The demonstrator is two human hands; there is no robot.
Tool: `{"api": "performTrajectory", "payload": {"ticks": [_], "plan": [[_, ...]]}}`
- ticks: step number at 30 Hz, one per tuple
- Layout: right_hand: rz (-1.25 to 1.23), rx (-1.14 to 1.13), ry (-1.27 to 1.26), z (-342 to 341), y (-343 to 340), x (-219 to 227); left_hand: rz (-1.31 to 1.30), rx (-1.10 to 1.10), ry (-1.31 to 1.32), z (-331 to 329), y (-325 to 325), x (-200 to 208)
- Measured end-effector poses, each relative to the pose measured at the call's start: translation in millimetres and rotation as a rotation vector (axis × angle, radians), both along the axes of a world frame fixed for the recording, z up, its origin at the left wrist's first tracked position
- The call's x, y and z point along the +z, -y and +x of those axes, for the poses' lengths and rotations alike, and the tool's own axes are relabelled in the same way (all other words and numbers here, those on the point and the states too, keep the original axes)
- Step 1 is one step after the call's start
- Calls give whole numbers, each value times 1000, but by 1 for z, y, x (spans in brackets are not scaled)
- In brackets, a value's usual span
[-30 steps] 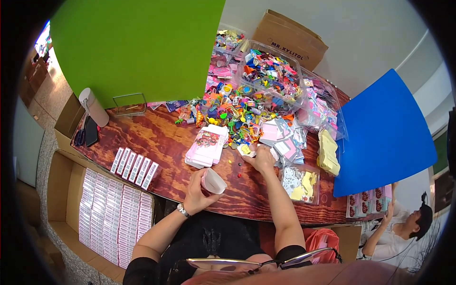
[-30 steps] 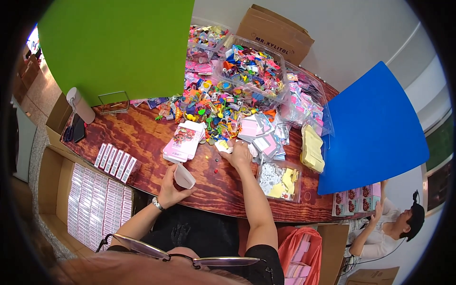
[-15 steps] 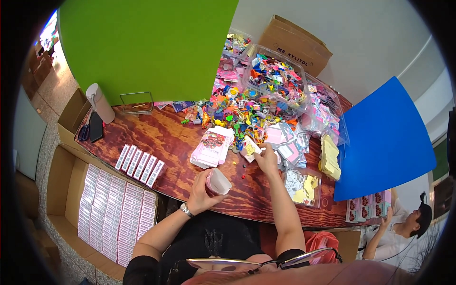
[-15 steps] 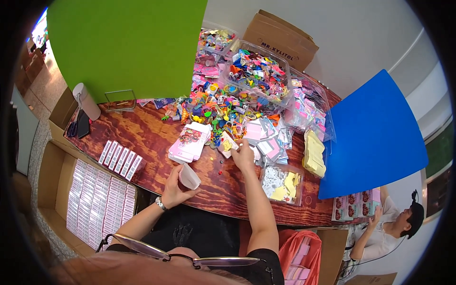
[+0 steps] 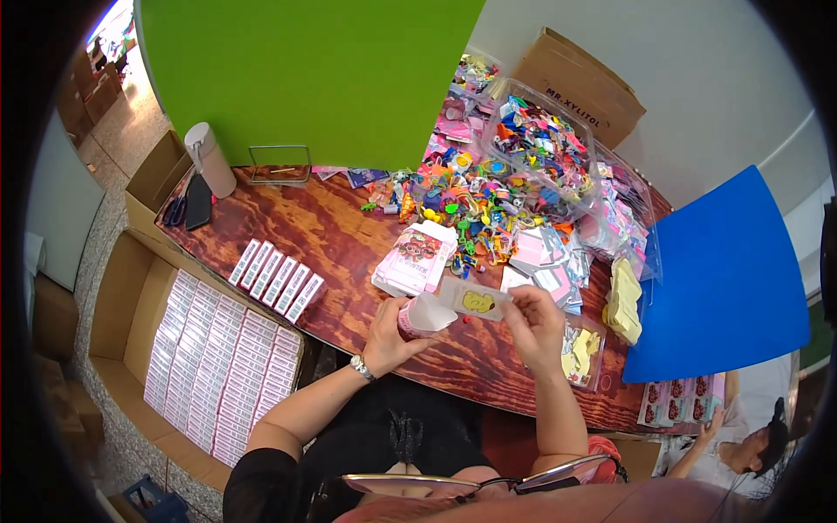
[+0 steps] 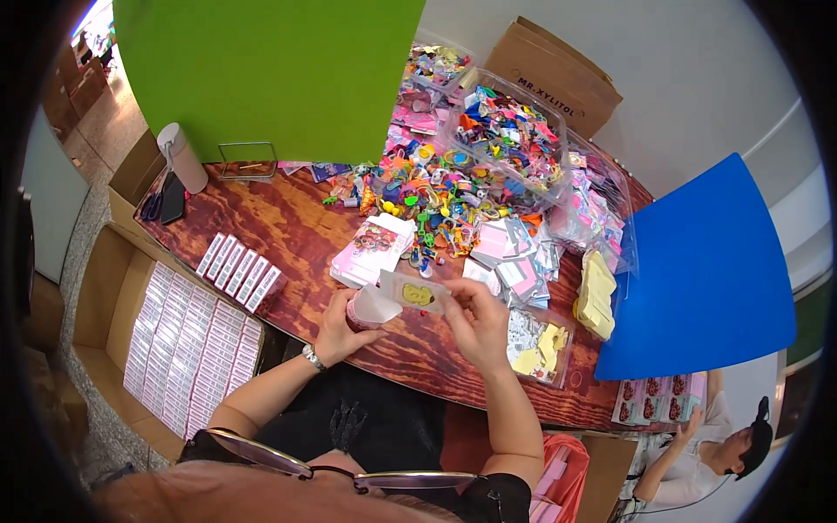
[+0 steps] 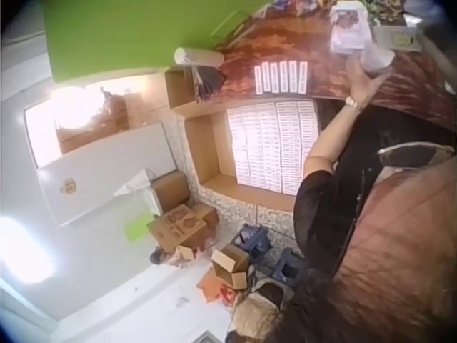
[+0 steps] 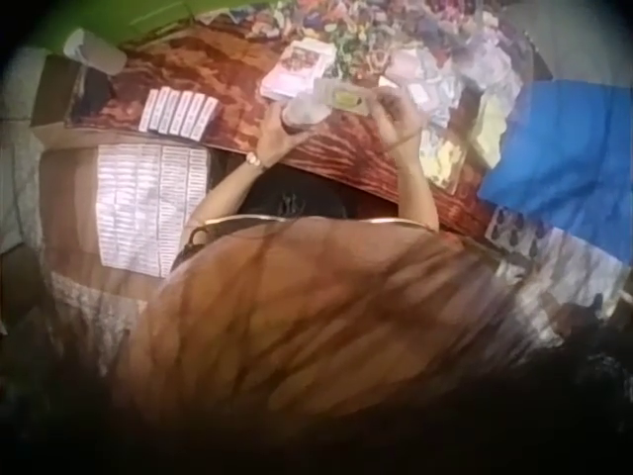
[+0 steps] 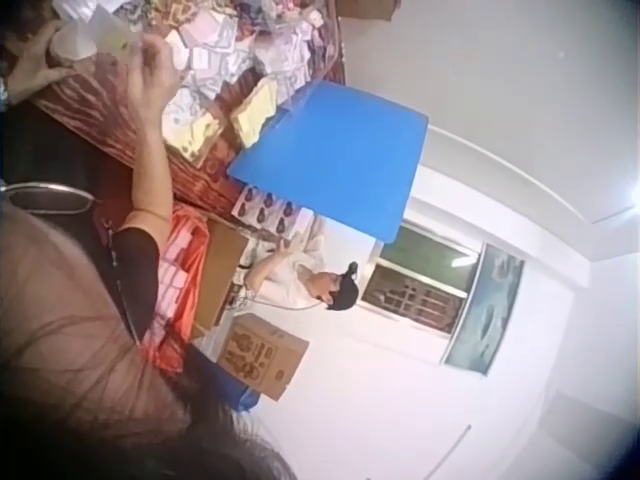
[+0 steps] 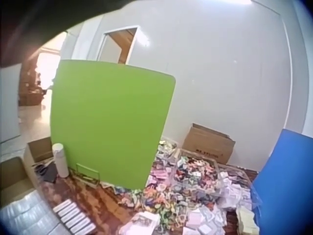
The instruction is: Packaging colorful small items or candies into white bags or boxes at a production table.
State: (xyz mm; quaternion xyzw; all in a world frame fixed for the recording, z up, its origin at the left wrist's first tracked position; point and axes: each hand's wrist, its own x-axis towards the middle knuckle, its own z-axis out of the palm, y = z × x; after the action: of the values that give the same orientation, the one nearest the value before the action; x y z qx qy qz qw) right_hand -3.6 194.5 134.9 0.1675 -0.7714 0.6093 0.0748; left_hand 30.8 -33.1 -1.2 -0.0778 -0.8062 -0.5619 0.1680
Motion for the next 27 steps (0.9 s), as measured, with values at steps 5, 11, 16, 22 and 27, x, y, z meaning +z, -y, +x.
{"api": "performTrajectory", "payload": {"ticks": [5,11,16,22,27], "plan": [[386,102,-281,4,14,8,16,18,56,2,1,4],[521,273,-424,-7,17,13,-164,38,-127,4,7,8],[554,329,-462,-3,32,7,-251,50,-255,4,4,14],[637,190,-546,13,43,-11,-262,75,-284,8,4,16],[886,197,-746,33,59,-30,-268,37,-266,13,2,9]]}}
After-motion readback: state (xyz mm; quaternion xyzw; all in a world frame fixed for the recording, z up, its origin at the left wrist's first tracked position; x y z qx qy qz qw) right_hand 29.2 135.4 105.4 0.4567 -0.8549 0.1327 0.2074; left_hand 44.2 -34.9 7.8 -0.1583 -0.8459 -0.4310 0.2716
